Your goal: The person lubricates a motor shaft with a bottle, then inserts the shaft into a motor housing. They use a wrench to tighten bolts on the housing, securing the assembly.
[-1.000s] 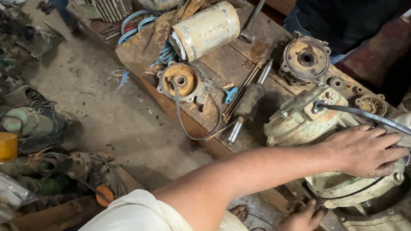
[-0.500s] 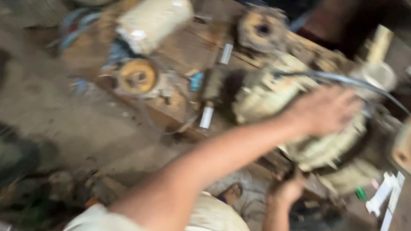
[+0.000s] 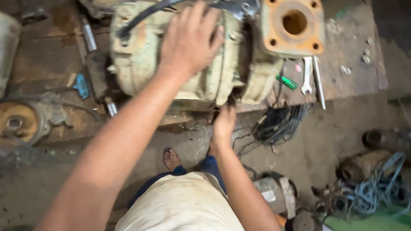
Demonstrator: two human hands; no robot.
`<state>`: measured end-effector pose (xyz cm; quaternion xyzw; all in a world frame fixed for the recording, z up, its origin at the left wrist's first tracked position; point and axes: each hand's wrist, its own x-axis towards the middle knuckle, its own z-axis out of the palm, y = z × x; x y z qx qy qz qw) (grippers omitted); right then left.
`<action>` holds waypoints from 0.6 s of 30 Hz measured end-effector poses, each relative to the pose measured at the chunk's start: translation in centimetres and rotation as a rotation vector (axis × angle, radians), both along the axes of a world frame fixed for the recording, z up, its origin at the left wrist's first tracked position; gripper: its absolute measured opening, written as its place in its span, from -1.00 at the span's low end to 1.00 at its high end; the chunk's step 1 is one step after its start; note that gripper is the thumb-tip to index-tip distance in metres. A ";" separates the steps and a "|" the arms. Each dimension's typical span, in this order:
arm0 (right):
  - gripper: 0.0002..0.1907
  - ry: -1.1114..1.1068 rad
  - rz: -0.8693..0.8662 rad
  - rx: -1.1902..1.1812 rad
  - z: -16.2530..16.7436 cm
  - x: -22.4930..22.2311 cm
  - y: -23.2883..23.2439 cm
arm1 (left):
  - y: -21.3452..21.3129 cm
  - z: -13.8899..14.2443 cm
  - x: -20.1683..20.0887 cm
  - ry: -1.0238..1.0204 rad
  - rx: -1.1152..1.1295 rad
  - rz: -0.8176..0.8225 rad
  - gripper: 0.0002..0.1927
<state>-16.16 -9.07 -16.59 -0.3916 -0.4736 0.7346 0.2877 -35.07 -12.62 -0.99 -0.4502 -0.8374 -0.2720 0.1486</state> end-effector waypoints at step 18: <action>-0.82 0.152 0.063 -0.268 -2.0 2.8 1.8 | 0.0 -1.4 1.1 0.201 -0.076 0.008 -0.57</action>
